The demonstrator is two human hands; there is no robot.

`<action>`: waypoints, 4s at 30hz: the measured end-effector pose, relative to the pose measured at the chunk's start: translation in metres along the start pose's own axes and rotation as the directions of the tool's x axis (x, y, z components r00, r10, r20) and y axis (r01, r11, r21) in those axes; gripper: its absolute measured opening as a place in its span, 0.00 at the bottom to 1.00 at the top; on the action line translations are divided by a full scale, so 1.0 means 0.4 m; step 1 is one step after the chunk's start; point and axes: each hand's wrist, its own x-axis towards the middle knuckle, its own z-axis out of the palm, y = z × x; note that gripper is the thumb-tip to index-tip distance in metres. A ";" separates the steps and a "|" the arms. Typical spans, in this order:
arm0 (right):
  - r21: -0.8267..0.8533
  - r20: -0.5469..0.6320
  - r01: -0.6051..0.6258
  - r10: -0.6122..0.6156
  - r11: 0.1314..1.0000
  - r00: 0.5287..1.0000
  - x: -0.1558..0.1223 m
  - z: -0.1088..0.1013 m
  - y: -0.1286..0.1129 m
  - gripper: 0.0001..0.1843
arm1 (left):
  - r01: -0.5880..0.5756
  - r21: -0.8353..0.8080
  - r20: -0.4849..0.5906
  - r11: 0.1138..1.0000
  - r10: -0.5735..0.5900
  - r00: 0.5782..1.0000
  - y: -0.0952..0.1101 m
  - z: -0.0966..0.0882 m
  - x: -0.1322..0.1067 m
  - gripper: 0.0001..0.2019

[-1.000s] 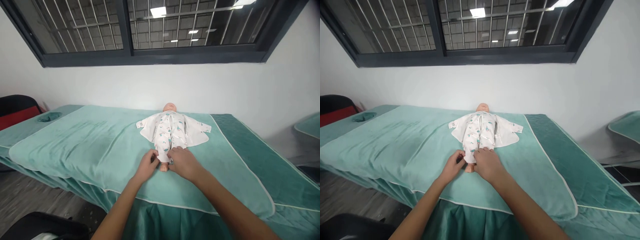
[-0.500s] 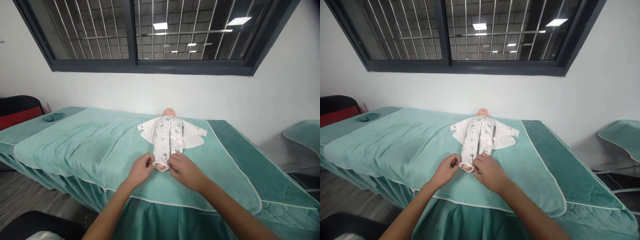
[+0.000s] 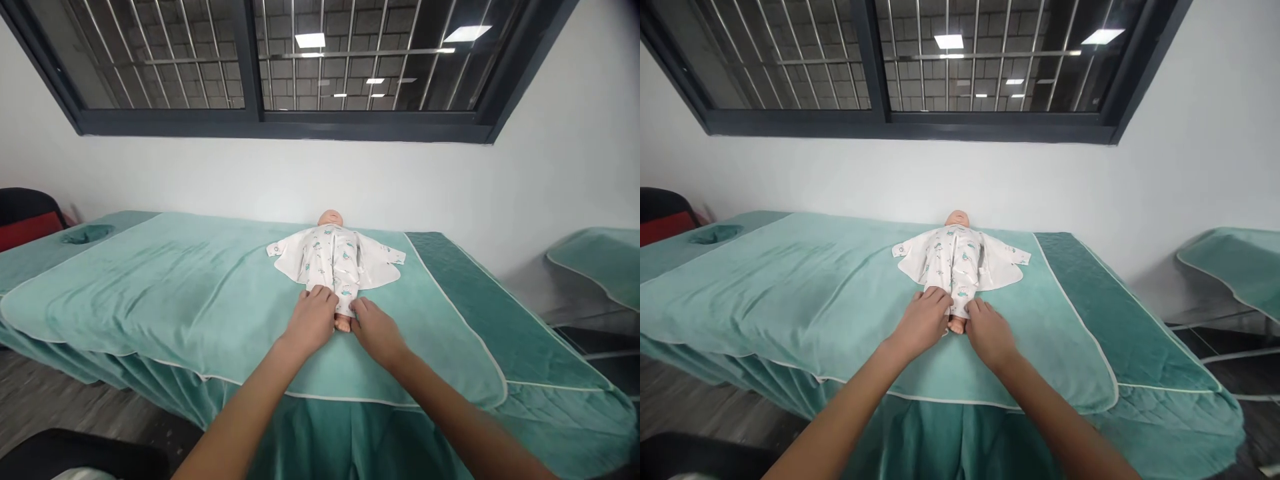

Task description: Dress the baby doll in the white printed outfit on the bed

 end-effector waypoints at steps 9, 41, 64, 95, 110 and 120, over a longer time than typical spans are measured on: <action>0.385 -0.148 0.155 -0.105 0.910 0.983 0.017 -0.075 0.008 0.04 | 0.006 -0.100 -0.086 0.995 -0.014 0.996 -0.013 0.026 0.013 0.03; -0.116 -0.198 0.169 -0.189 0.979 0.962 0.158 0.053 0.192 0.15 | 0.147 -0.408 -0.128 0.901 -0.216 0.968 -0.140 0.085 -0.081 0.11; 0.069 -0.061 0.319 -0.315 0.945 0.947 0.169 0.033 0.202 0.07 | 0.132 -0.560 -0.041 0.818 -0.186 0.982 -0.226 0.133 0.164 0.08; 0.923 -0.078 -0.178 0.618 0.342 0.782 0.374 -0.079 0.306 0.17 | 0.716 -0.133 -0.174 0.685 -0.727 0.664 -0.466 0.198 0.169 0.15; 0.739 -0.174 -0.074 0.296 0.670 0.939 0.558 -0.132 0.151 0.10 | 0.618 -0.343 -0.212 0.708 -0.699 0.683 -0.454 0.186 0.159 0.11; 0.791 -0.161 -0.141 0.424 0.596 0.891 0.624 -0.014 0.130 0.10 | 0.209 -0.937 -0.079 0.281 -0.752 0.654 -0.366 0.118 0.197 0.14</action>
